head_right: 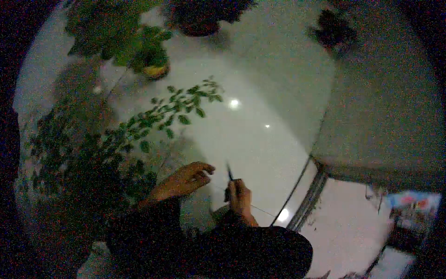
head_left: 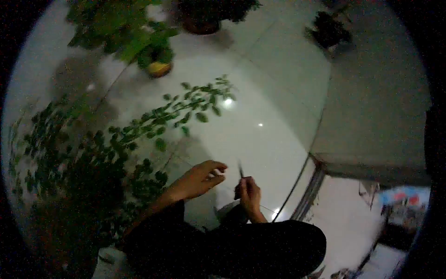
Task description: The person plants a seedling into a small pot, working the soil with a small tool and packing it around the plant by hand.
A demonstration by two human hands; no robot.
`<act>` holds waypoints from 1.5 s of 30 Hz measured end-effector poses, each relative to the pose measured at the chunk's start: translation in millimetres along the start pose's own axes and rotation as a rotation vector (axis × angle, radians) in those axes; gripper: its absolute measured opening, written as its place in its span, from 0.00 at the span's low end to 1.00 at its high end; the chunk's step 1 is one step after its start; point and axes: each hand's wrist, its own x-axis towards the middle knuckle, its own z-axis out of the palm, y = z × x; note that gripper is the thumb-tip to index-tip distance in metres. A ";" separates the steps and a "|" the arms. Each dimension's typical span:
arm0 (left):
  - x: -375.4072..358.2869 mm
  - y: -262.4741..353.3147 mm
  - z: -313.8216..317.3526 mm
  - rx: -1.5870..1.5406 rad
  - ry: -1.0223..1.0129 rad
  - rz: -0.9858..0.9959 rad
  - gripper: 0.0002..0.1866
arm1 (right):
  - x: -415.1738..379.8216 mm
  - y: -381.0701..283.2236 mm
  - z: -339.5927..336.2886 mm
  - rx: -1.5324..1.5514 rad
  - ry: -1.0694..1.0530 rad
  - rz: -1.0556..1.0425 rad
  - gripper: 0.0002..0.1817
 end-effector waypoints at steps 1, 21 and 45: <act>17.2 10.9 8.7 0.028 0.011 -0.051 0.24 | 14.6 -5.0 -16.7 0.029 -0.037 0.003 0.15; 69.4 86.8 4.9 0.108 -0.136 -0.033 0.24 | 34.6 -7.5 -58.0 -0.165 0.262 -0.319 0.10; 140.0 254.8 -28.7 1.158 0.009 0.616 0.28 | 52.4 35.6 -223.2 -0.559 0.696 -0.041 0.13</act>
